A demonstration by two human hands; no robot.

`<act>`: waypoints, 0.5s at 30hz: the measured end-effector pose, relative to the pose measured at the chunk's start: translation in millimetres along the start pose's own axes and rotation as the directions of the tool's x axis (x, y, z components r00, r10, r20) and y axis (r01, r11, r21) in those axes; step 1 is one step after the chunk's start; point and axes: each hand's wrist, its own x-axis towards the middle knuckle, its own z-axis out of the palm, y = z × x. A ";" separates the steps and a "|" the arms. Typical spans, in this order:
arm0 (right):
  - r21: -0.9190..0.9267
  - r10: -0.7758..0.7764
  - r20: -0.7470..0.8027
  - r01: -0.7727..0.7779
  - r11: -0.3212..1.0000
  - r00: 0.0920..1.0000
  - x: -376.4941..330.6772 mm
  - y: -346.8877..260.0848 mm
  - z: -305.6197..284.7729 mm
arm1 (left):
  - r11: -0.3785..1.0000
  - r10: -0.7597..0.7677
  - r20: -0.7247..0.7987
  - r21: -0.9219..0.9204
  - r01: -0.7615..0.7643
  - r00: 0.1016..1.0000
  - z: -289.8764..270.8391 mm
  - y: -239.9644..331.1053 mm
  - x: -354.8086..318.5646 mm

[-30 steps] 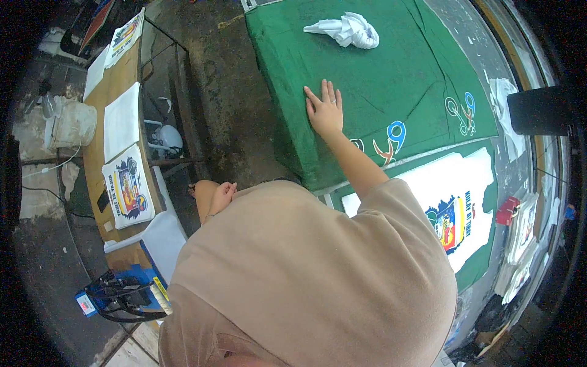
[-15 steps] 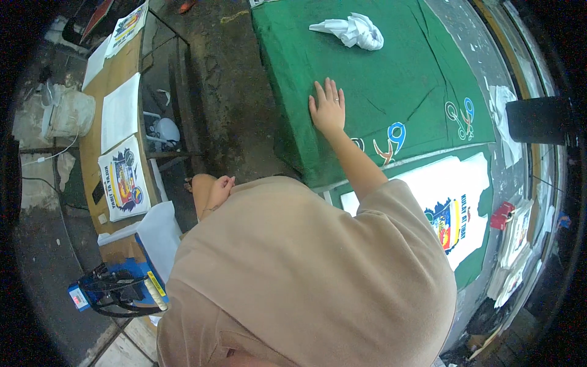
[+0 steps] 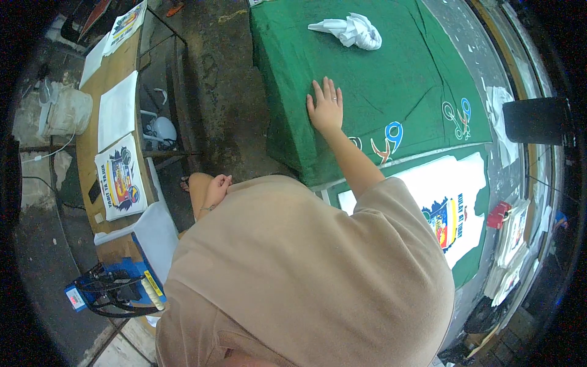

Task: Using a heat press machine to apply graphics to white t-shirts in a production workshop.

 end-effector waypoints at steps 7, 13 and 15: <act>0.001 -0.002 -0.011 0.002 1.000 1.000 0.4 0.7 -0.3 | 1.000 -0.021 0.014 -0.008 0.021 1.000 -0.6 4.1 -1.4; 0.009 -0.005 -0.002 0.005 1.000 1.000 4.0 4.6 -1.6 | 0.999 0.049 -0.002 0.005 -0.049 0.999 0.2 6.6 -1.0; 0.182 0.026 0.033 -0.031 0.983 0.999 12.2 21.9 -6.5 | 1.000 0.011 0.019 0.015 -0.012 1.000 -0.1 8.7 -1.6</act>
